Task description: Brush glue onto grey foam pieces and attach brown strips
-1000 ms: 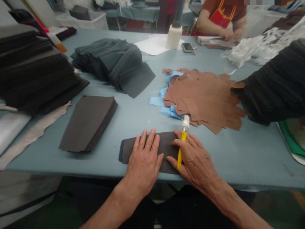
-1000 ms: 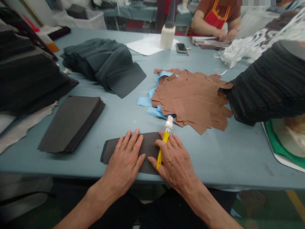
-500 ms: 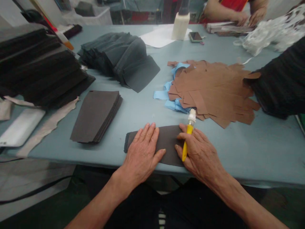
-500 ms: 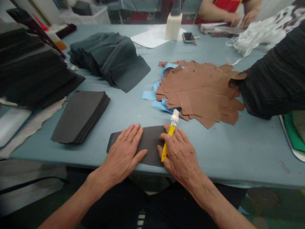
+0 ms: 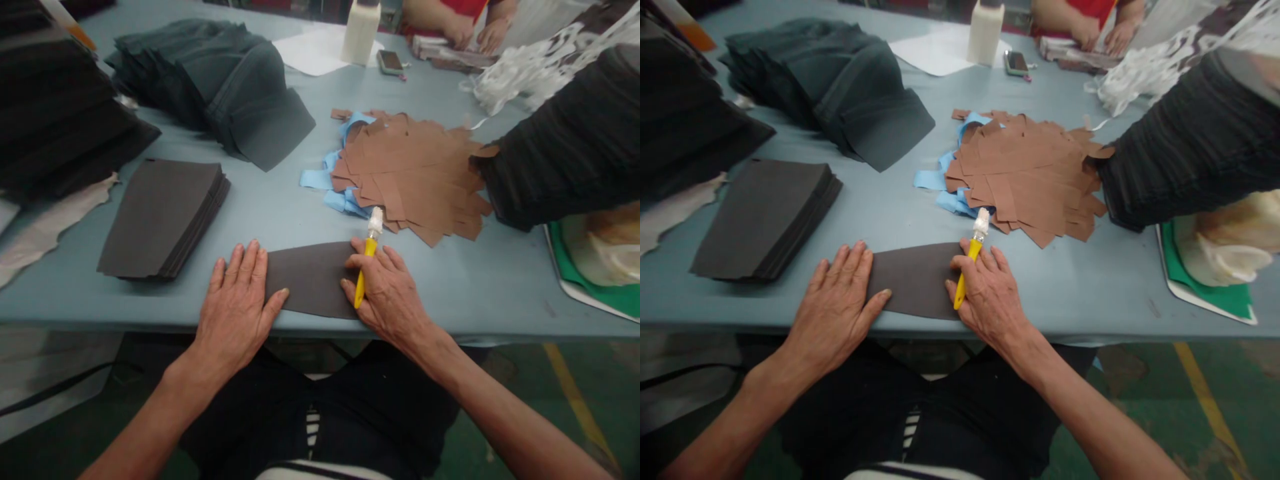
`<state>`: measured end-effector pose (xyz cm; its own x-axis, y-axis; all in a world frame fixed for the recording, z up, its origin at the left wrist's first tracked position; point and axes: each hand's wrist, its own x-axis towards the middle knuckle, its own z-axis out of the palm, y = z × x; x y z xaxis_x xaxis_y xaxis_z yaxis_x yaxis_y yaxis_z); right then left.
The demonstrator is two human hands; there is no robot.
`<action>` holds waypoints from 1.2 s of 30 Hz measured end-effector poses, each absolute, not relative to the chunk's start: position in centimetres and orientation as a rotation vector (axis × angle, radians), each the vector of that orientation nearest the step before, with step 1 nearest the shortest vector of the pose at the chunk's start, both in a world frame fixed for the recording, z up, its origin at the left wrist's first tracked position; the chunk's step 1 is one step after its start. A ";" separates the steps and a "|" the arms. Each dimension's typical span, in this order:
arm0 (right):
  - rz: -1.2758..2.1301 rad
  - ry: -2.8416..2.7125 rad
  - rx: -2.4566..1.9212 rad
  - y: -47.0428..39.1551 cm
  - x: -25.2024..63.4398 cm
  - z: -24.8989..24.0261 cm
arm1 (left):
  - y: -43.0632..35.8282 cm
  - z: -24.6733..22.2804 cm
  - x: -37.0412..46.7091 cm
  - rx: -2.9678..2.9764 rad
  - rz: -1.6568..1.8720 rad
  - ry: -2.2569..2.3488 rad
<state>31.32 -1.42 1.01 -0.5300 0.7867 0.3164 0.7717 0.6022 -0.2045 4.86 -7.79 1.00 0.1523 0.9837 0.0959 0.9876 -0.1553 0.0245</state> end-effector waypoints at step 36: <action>0.377 -2.240 -1.169 -0.8 27.4 -1.0 | -9.2 1.7 10.2 -2.444 -0.262 -1.811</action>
